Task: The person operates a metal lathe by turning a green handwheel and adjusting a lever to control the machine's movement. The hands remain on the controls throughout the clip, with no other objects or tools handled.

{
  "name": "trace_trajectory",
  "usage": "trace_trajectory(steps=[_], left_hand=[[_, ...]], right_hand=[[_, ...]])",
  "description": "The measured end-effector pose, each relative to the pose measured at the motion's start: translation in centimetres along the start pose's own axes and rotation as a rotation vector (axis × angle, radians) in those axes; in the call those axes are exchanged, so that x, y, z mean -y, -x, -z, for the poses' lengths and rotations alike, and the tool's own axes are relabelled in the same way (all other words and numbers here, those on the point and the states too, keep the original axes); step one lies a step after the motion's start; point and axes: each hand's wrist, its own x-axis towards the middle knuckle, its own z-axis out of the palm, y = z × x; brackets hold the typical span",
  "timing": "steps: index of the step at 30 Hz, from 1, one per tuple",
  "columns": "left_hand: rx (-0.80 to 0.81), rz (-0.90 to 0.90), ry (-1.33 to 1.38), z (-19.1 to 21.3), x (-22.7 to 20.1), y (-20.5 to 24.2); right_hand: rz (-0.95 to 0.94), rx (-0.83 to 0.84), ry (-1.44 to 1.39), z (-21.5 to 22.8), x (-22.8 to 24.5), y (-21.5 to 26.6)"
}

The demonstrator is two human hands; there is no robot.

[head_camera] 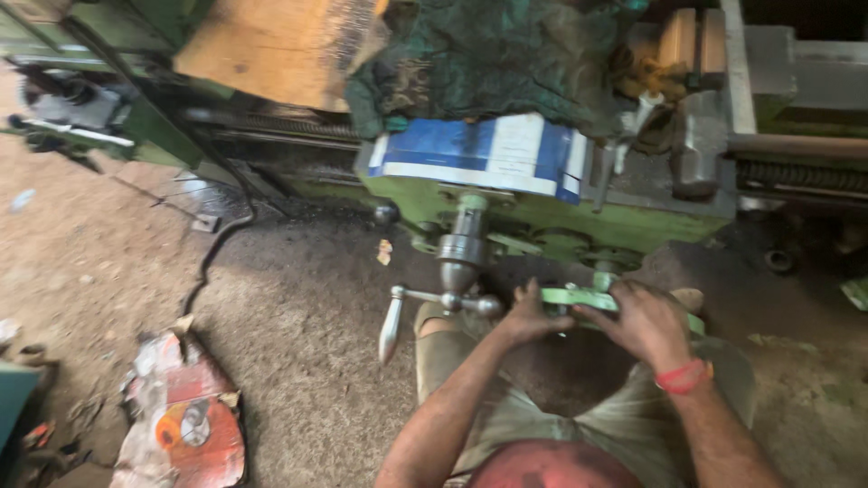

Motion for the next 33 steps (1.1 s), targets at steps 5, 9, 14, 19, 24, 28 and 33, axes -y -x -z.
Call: trace_trajectory(steps=[5,9,14,19,24,28,33], left_hand=[[0.005,-0.074,0.003,-0.5,1.3,-0.5],[-0.013,-0.032,0.076,-0.1,0.8,0.3],[0.002,-0.039,0.096,0.3,-0.1,0.8],[0.005,-0.072,0.037,0.6,0.0,0.8],[0.0,-0.084,0.053,0.8,-0.8,1.3],[-0.011,-0.066,0.075,1.3,-1.4,1.9],[-0.011,-0.011,0.052,1.2,-1.5,1.8]], right_hand=[[-0.009,-0.024,0.04,0.4,0.0,0.5],[0.038,-0.109,0.005,0.7,0.2,0.4],[0.013,-0.038,0.061,0.5,0.2,0.3],[0.06,-0.102,0.024,0.0,0.5,0.3],[0.089,-0.126,0.071,-0.3,0.4,0.4],[0.072,-0.086,0.096,-0.5,0.6,0.1],[0.071,-0.072,0.071,-0.2,1.1,0.1]])
